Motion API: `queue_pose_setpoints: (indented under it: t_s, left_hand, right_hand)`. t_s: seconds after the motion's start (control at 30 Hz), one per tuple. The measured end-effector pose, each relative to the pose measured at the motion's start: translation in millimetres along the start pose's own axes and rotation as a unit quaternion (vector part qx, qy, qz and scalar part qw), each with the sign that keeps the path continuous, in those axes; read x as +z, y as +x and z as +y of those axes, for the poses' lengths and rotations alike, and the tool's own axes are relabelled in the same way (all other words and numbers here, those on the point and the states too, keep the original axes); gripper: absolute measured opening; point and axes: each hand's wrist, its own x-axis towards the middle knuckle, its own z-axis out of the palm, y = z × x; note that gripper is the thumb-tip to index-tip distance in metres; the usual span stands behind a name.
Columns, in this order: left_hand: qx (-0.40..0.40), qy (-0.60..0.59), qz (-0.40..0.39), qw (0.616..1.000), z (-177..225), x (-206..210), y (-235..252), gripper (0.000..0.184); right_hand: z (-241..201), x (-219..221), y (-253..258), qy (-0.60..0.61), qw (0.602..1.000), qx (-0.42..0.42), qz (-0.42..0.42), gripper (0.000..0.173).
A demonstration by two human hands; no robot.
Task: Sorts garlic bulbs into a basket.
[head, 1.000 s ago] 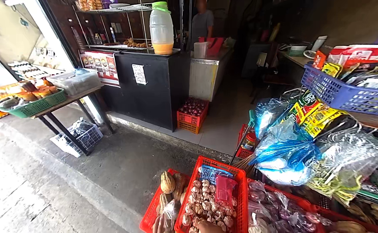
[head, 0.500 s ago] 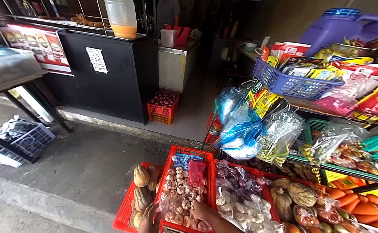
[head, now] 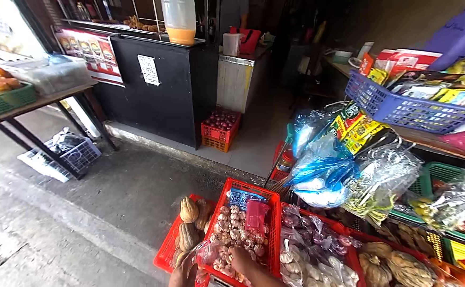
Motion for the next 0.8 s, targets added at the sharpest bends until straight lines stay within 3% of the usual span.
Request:
queue_pose_setpoints:
  t_s: [0.17, 0.43, 0.67, 0.8]
  left_hand:
    - [-0.027, 0.002, 0.019, 0.999, -4.0, -11.6, -12.8, 0.04]
    - [-0.041, 0.015, 0.009, 0.999, 2.2, -9.0, -11.9, 0.038]
    - [0.001, 0.009, 0.003, 1.0, 13.7, 12.4, 6.2, 0.035]
    - [0.034, -0.008, 0.008, 0.999, 23.2, 28.6, 18.7, 0.033]
  right_hand:
    - [0.0, 11.5, 11.7, -0.071, 0.995, -0.027, -0.057, 0.051]
    - [7.1, 6.8, 21.5, -0.084, 0.993, -0.044, -0.068, 0.075]
    - [24.9, 4.9, -0.9, -0.031, 0.996, -0.043, -0.074, 0.048]
    - [31.3, -11.9, -7.7, 0.064, 0.997, -0.01, -0.033, 0.049]
